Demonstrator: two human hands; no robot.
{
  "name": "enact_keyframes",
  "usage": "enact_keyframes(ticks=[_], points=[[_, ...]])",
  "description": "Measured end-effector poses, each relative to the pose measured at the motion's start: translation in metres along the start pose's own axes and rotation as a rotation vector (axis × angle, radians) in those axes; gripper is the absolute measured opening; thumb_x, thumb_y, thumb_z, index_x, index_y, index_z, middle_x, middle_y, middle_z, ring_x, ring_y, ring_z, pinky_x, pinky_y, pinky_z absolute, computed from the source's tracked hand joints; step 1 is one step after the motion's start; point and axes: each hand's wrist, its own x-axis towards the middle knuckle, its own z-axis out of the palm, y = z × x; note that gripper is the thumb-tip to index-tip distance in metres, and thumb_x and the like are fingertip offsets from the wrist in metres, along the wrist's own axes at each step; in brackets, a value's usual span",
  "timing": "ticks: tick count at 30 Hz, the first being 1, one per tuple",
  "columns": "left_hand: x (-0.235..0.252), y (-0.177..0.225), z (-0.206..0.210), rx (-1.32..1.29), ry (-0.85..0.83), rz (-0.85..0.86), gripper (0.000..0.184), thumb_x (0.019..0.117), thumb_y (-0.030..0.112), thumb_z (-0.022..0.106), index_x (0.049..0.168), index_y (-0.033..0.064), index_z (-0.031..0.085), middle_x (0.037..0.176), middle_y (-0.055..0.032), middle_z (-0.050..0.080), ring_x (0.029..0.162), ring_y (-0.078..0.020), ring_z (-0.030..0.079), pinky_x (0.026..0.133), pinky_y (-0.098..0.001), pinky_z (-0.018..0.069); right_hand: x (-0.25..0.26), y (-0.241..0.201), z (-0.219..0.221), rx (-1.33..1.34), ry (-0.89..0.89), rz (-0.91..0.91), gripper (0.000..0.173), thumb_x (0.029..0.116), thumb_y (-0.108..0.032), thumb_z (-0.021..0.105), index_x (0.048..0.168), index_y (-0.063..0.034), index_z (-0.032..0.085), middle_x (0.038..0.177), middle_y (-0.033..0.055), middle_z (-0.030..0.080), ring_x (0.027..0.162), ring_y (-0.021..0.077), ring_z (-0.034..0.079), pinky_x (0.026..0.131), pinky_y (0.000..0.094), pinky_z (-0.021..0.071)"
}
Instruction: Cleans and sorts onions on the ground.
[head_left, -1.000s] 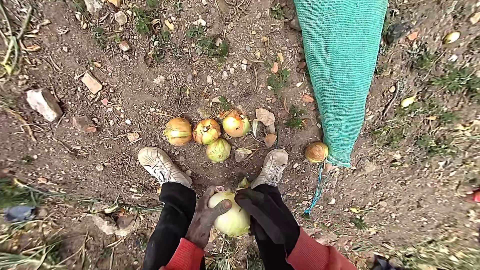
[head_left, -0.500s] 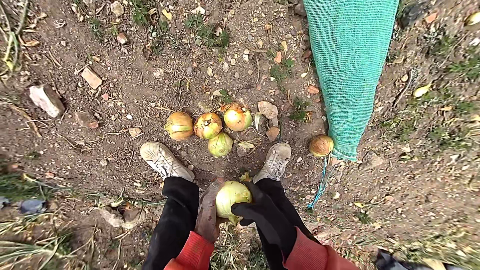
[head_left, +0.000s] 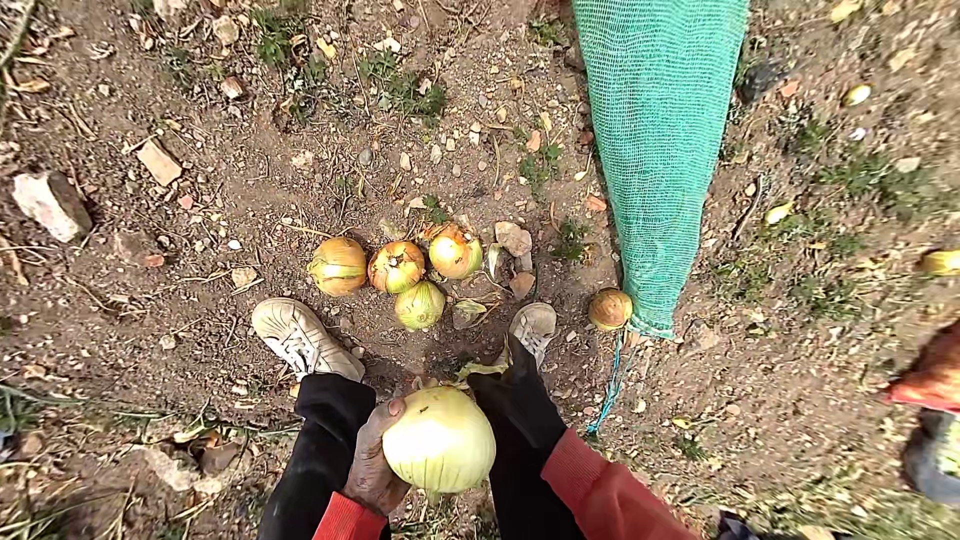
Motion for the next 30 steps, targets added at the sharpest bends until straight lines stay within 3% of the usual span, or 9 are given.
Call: enact_keyframes(ticks=[2, 4, 6, 10, 14, 16, 19, 23, 30], points=[[0.007, -0.01, -0.008, 0.161, -0.128, 0.141, 0.061, 0.0715, 0.05, 0.085, 0.117, 0.0136, 0.068, 0.107, -0.0008, 0.075, 0.099, -0.0105, 0.072, 0.086, -0.0304, 0.0613, 0.002, 0.001, -0.002, 0.265, -0.066, 0.009, 0.078, 0.0983, -0.037, 0.064, 0.161, -0.0131, 0.025, 0.146, 0.0129, 0.054, 0.117, 0.0246, 0.065, 0.084, 0.0456, 0.0604], [0.016, -0.021, -0.024, 0.493, -0.256, 0.315, 0.073, 0.0774, 0.054, 0.082, 0.131, 0.0109, 0.057, 0.131, -0.0037, 0.065, 0.119, -0.0137, 0.063, 0.1, -0.0334, 0.055, -0.009, 0.006, 0.002, 0.532, -0.274, -0.06, 0.057, 0.1009, -0.035, 0.056, 0.149, -0.0079, 0.044, 0.133, 0.0105, 0.063, 0.115, 0.0217, 0.065, 0.093, 0.0444, 0.058], [0.018, -0.025, -0.026, 0.723, -0.329, 0.384, 0.076, 0.0778, 0.057, 0.081, 0.133, 0.0108, 0.057, 0.146, -0.0116, 0.054, 0.136, -0.0211, 0.052, 0.11, -0.0394, 0.048, 0.002, 0.035, 0.006, 0.706, -0.433, -0.18, 0.052, 0.0933, -0.028, 0.068, 0.137, 0.0001, 0.06, 0.123, 0.0173, 0.069, 0.109, 0.0263, 0.069, 0.094, 0.0476, 0.0581], [0.009, -0.029, -0.006, 1.014, -0.182, 0.255, 0.107, 0.0775, 0.061, 0.076, 0.155, -0.0029, 0.037, 0.162, -0.0251, 0.03, 0.153, -0.0316, 0.028, 0.123, -0.0499, 0.0287, 0.027, 0.012, -0.003, 0.663, -0.293, 0.039, 0.051, 0.0775, -0.008, 0.061, 0.128, -0.0058, 0.06, 0.115, 0.0118, 0.069, 0.104, 0.0217, 0.068, 0.094, 0.043, 0.057], [0.004, -0.025, -0.005, 1.261, -0.06, -0.049, 0.086, 0.0872, 0.052, 0.066, 0.155, 0.0063, 0.041, 0.161, -0.0218, 0.035, 0.153, -0.0436, 0.022, 0.119, -0.0691, 0.0162, 0.082, -0.01, -0.034, 0.334, -0.213, -0.162, 0.047, 0.0847, -0.002, 0.058, 0.132, 0.0021, 0.058, 0.113, 0.0172, 0.069, 0.097, 0.0227, 0.069, 0.084, 0.0392, 0.0591], [0.003, -0.028, -0.007, 1.322, -0.081, -0.135, 0.071, 0.0916, 0.047, 0.062, 0.148, 0.0047, 0.052, 0.152, -0.0229, 0.047, 0.148, -0.0471, 0.028, 0.115, -0.0718, 0.0182, 0.095, -0.058, -0.033, 0.067, 0.005, 0.014, 0.048, 0.0879, 0.011, 0.064, 0.134, -0.0031, 0.059, 0.121, 0.0171, 0.065, 0.104, 0.0265, 0.064, 0.094, 0.0438, 0.052], [0.005, -0.039, -0.013, 1.299, -0.133, -0.126, 0.062, 0.0933, 0.045, 0.06, 0.142, 0.0067, 0.059, 0.145, -0.0215, 0.055, 0.143, -0.046, 0.037, 0.111, -0.0726, 0.0258, 0.154, -0.055, -0.053, -0.449, 0.085, -0.241, 0.071, 0.076, -0.014, 0.089, 0.14, -0.0133, 0.06, 0.135, 0.018, 0.063, 0.123, 0.0347, 0.061, 0.1, 0.0589, 0.0508], [0.008, -0.049, -0.02, 1.163, -0.062, -0.102, 0.054, 0.0944, 0.037, 0.06, 0.137, 0.0035, 0.063, 0.138, -0.0178, 0.062, 0.135, -0.035, 0.051, 0.113, -0.0592, 0.037, 0.156, -0.096, -0.019, -0.882, 0.399, -0.565, 0.064, 0.0752, -0.008, 0.078, 0.137, -0.0082, 0.062, 0.143, 0.0271, 0.053, 0.137, 0.0501, 0.045, 0.101, 0.071, 0.0409], [0.008, -0.048, -0.017, 1.022, -0.086, -0.16, 0.053, 0.0971, 0.028, 0.058, 0.138, -0.0053, 0.055, 0.135, -0.0248, 0.059, 0.126, -0.0321, 0.058, 0.107, -0.0467, 0.0473, 0.149, -0.14, 0.109, -1.147, -0.018, -0.766, 0.089, 0.073, -0.037, 0.087, 0.15, -0.0148, 0.049, 0.152, 0.0262, 0.043, 0.141, 0.0474, 0.041, 0.104, 0.063, 0.0447]])
